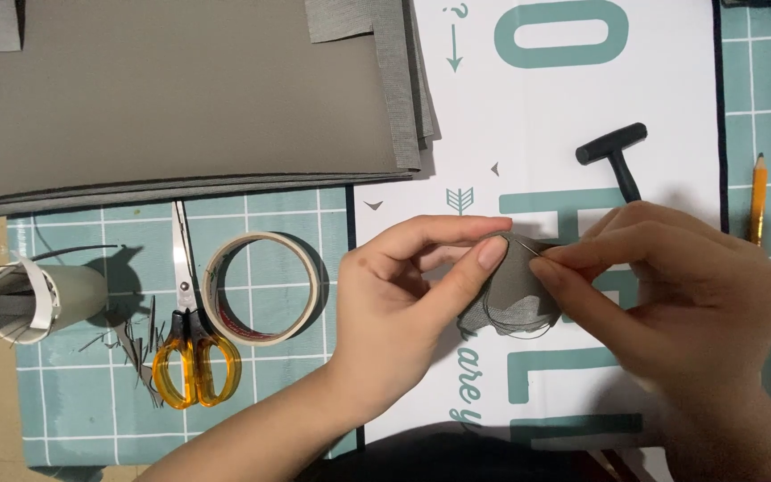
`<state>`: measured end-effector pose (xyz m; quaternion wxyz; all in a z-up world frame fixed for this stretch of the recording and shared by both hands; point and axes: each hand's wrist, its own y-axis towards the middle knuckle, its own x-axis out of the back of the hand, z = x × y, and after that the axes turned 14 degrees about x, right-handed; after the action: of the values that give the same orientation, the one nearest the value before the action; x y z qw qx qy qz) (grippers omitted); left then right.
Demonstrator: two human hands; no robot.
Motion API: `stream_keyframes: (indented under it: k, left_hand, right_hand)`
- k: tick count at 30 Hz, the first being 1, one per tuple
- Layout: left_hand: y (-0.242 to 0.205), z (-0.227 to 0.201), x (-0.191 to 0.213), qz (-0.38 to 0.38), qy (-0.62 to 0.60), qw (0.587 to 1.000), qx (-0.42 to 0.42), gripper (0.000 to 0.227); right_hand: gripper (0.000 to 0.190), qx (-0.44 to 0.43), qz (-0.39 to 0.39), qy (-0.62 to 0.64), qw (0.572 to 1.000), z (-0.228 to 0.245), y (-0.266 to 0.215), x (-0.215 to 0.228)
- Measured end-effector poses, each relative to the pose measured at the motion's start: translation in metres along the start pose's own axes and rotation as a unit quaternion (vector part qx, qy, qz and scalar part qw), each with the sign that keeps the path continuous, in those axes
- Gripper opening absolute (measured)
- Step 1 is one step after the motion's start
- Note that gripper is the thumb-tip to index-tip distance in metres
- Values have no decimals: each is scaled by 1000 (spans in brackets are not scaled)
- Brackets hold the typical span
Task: Hand-stitching a small piece of grey material using a needle and thread on a workspace.
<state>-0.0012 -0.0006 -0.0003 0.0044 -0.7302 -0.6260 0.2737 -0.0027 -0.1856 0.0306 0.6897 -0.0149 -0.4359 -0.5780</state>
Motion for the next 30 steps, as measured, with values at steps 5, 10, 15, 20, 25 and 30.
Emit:
stream_keyframes:
  k: [5,10,15,20,25,30]
  left_hand:
    - [-2,-1,-1,-21,62,997,-28,14]
    - [0,-4,0,-53,228,949,-210,8]
    - [1,9,5,-78,307,894,-317,13]
    - [-2,10,5,-55,310,864,-392,14]
    - [-6,14,4,-5,282,872,-400,15]
    - [2,8,5,-36,277,856,-436,13]
  right_hand:
    - [17,2,-6,0,1000,2,0,0]
    - [16,5,-13,12,1000,7,2,-3]
    - [12,20,-26,47,998,14,3,-10]
    - [10,-47,-106,67,991,28,-9,-25]
    - [10,-44,-127,65,989,26,-20,-27]
    - [16,-78,-106,137,982,6,-27,-25]
